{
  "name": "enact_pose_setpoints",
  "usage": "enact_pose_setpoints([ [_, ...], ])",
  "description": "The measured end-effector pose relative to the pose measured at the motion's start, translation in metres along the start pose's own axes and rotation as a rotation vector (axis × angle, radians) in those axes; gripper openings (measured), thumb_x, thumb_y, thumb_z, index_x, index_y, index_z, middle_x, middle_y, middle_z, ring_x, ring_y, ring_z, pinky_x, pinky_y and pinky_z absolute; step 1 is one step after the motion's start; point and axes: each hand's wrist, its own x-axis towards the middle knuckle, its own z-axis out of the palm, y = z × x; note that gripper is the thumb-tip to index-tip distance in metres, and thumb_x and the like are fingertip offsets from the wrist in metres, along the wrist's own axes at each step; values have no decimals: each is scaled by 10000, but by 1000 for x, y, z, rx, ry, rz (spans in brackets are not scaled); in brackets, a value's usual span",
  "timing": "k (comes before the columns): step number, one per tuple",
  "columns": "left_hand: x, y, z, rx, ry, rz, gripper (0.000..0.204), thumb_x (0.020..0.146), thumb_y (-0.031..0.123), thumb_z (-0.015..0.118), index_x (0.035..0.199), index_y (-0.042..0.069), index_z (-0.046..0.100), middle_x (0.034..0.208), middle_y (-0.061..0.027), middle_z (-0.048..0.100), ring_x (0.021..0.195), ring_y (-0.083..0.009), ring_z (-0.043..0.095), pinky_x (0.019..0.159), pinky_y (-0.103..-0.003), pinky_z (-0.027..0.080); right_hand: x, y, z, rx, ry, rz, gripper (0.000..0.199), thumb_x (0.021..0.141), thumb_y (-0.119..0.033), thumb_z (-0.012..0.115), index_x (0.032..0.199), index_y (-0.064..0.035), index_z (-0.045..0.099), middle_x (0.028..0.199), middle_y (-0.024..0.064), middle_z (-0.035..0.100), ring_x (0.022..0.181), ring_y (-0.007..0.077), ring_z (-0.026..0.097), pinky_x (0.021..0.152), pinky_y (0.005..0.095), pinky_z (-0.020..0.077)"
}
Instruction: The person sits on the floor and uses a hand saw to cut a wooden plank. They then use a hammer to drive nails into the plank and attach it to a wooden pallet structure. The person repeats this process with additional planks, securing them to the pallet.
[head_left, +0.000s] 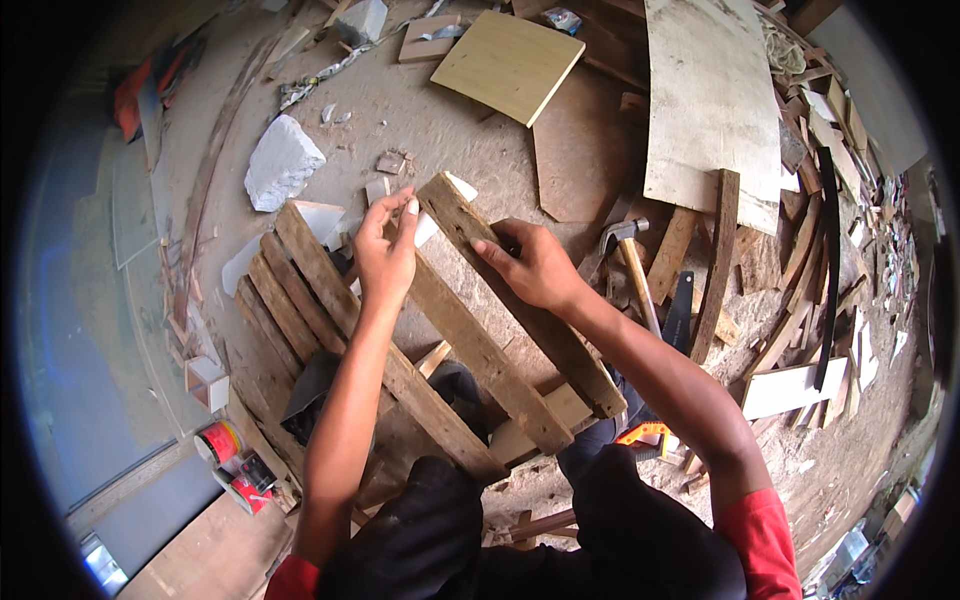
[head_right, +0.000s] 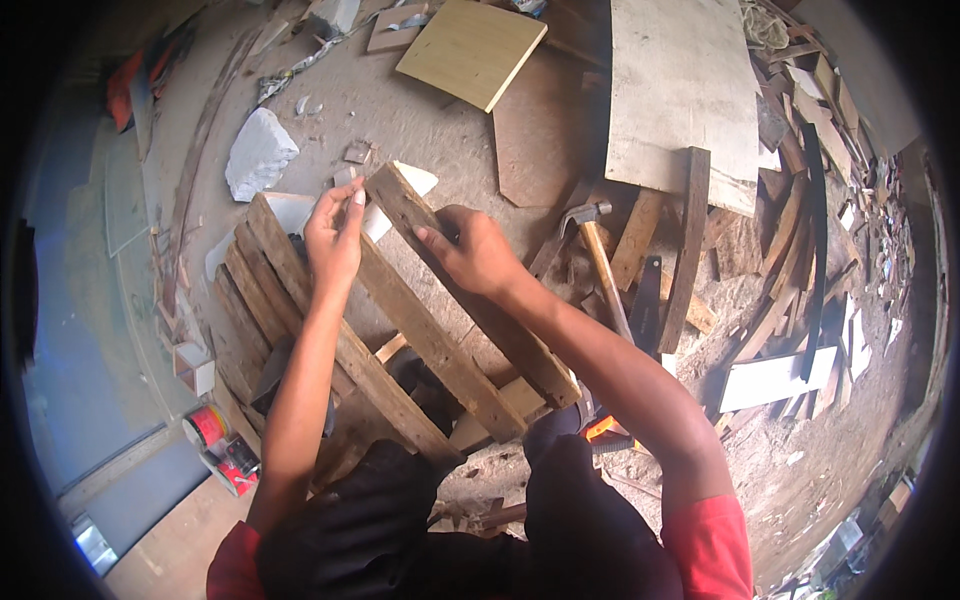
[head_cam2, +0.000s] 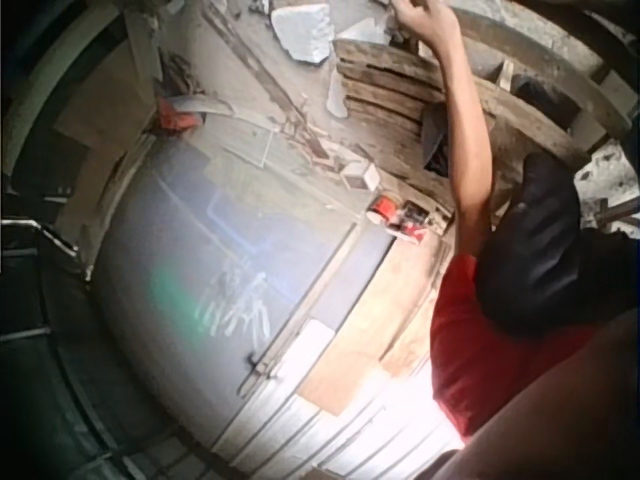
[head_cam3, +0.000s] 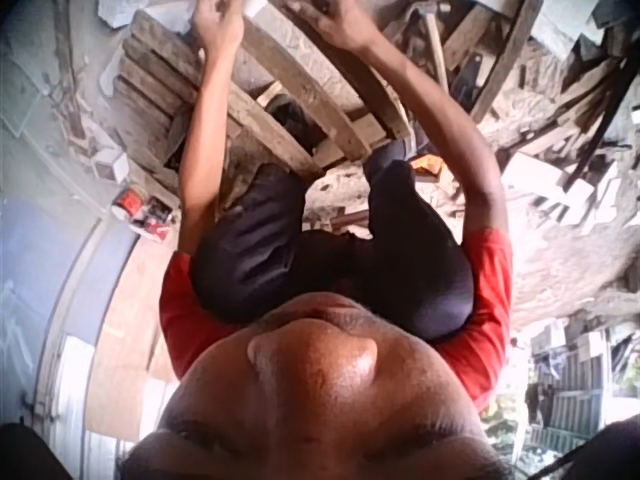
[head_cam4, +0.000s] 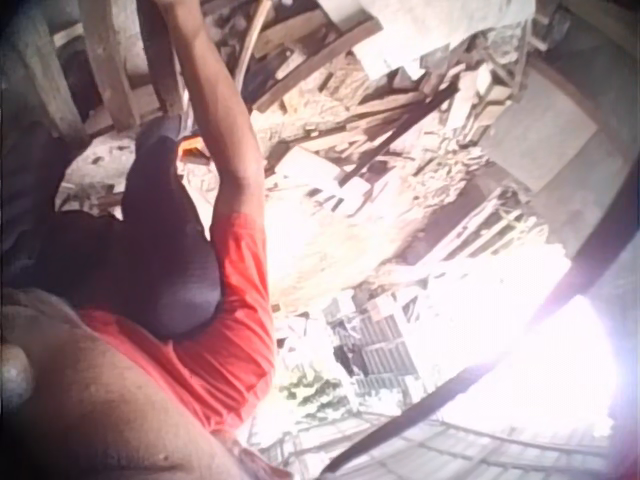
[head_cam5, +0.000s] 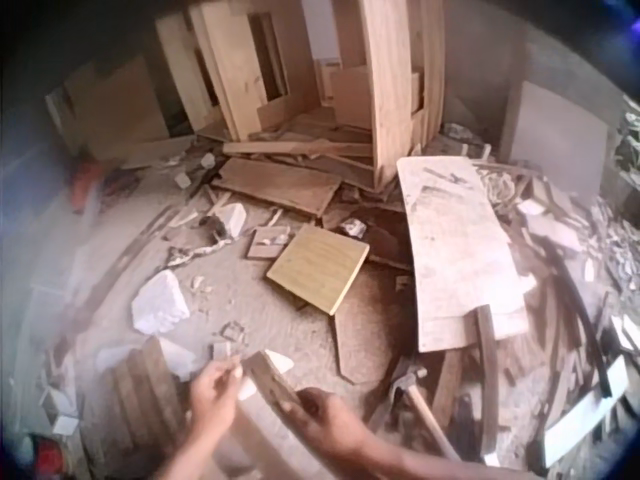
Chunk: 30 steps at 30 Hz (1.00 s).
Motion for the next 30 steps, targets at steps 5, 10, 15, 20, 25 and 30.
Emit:
enact_pose_setpoints([
  [5,4,20,11,120,23,63,201,944,149,672,1028,-31,700,1046,-97,729,969,-146,655,867,-284,502,-2,6,2,-9,30,30,476,944,-377,668,1078,80,662,806,193,691,735,176,638,699,364,512],
  [10,17,-2,22,-62,117,37,236,935,168,691,1070,-24,721,953,-82,753,881,-102,666,808,-250,509,-4,-1,3,14,39,44,490,921,-408,676,1038,68,668,854,273,672,801,343,688,727,437,511],
  [15,21,-9,25,-41,119,56,248,927,184,706,1067,-19,730,936,-78,759,849,-85,667,778,-239,512,-4,3,5,6,59,39,491,925,-417,670,1008,67,667,807,265,662,757,335,678,708,437,503],
  [20,19,-12,25,-5,120,54,261,928,194,705,1071,-24,724,933,-80,760,832,-83,666,746,-240,513,-4,4,4,-8,42,50,497,928,-428,663,1006,63,668,802,263,661,752,317,675,709,435,502],
  [25,18,-8,27,-40,113,72,269,932,202,699,1078,-23,719,920,-89,759,814,-81,661,727,-242,510,-5,6,5,15,51,38,491,939,-424,654,1035,58,663,826,237,684,754,268,677,696,412,510],
  [30,15,-2,20,124,102,102,230,941,201,689,1088,30,734,913,-107,756,822,-82,658,739,-241,514,-17,16,-20,72,189,-86,505,961,-441,626,1163,22,631,902,188,714,811,247,702,747,358,554],
])
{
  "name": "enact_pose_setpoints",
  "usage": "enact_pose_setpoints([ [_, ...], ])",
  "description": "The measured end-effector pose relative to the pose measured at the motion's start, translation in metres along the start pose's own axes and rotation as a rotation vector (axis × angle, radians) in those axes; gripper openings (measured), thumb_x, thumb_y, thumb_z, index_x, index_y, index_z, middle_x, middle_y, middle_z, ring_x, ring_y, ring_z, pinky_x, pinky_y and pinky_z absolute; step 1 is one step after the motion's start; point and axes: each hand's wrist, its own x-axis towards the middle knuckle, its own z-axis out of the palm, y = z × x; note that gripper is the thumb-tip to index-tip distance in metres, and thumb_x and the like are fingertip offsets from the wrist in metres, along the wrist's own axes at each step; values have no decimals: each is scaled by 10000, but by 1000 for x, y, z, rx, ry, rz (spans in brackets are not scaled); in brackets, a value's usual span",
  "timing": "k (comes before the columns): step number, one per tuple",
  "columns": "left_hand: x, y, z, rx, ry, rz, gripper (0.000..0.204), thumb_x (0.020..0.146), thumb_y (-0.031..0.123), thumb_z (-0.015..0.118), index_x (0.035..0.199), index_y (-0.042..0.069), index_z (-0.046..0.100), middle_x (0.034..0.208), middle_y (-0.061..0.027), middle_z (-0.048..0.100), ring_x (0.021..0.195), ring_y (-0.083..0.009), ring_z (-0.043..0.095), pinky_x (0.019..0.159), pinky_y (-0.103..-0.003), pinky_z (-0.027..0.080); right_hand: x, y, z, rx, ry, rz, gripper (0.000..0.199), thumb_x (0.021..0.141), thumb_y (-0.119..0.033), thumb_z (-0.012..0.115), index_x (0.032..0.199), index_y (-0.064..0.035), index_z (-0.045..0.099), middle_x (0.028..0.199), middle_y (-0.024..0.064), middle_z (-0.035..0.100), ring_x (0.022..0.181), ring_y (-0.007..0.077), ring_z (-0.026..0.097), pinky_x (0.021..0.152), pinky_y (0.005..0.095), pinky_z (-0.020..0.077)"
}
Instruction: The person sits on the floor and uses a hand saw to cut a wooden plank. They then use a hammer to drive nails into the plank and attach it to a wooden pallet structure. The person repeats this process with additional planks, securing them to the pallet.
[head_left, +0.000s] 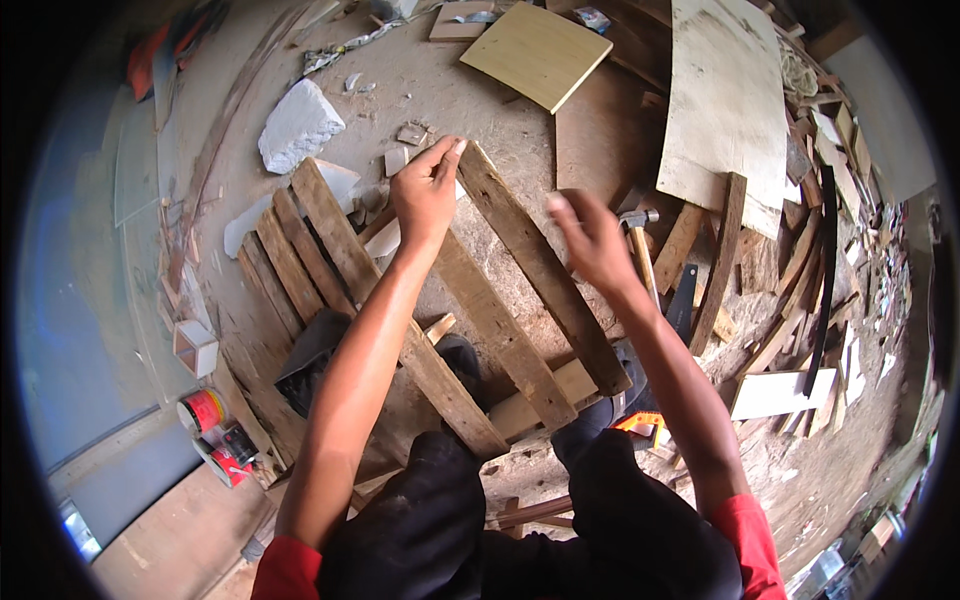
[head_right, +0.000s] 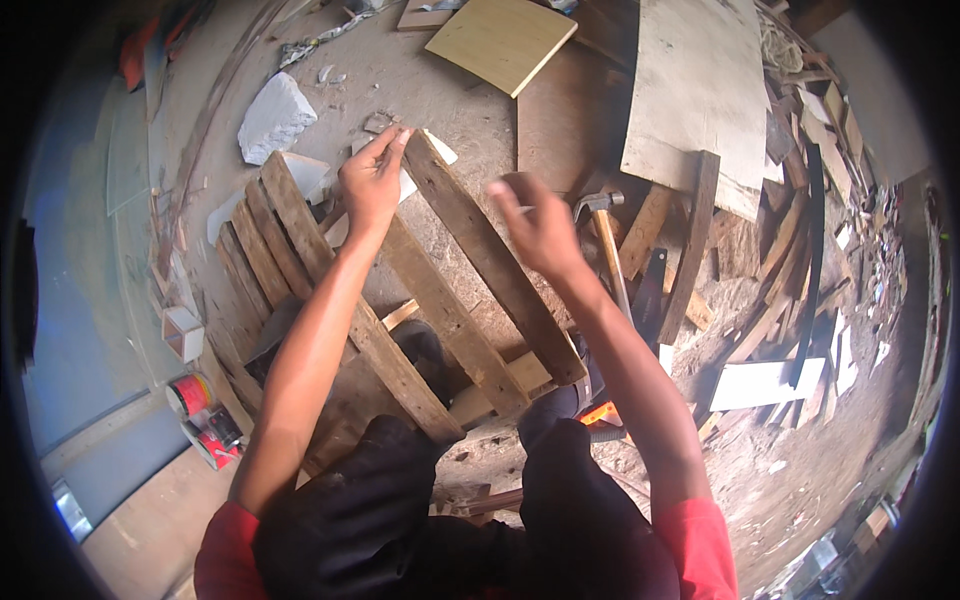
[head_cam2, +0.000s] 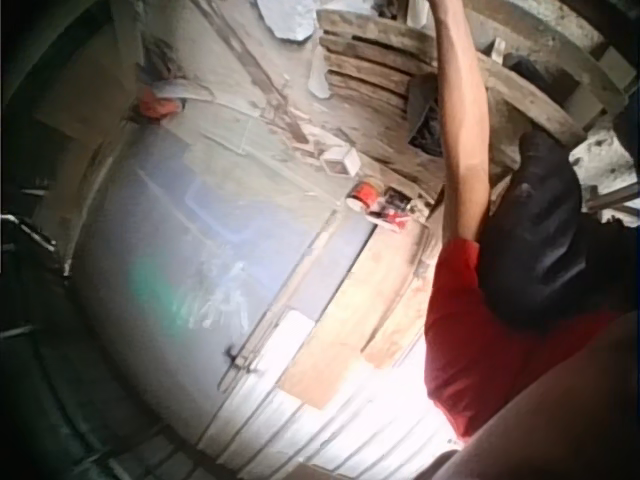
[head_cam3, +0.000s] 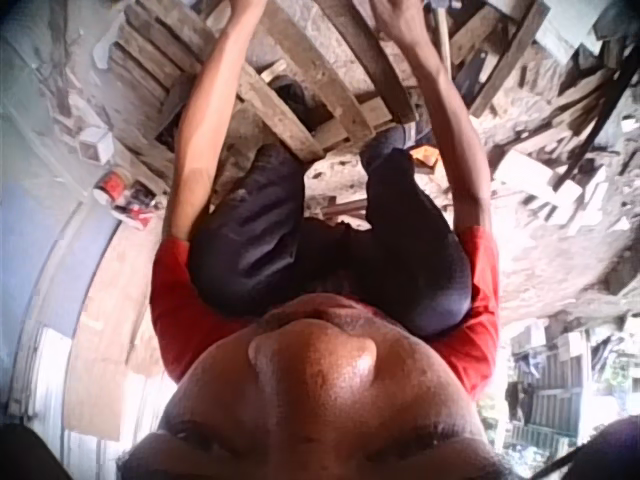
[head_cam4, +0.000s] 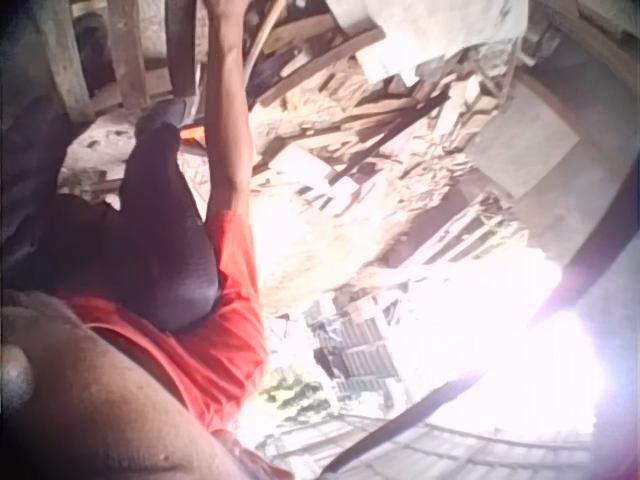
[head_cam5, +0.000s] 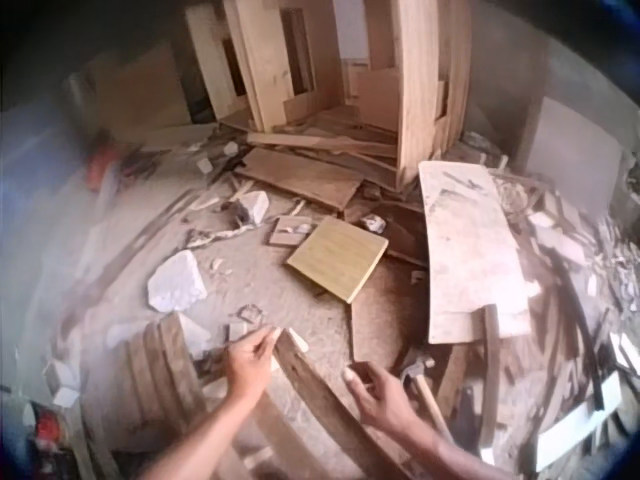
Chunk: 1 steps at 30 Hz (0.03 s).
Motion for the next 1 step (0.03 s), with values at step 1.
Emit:
enact_pose_setpoints([
  [1,-1,5,0,41,-4,-4,220,944,199,686,1090,43,739,910,-112,756,826,-80,657,743,-241,516,1,4,1,-7,-11,-3,505,961,-441,626,1163,22,631,902,188,714,811,247,702,747,358,554],
])
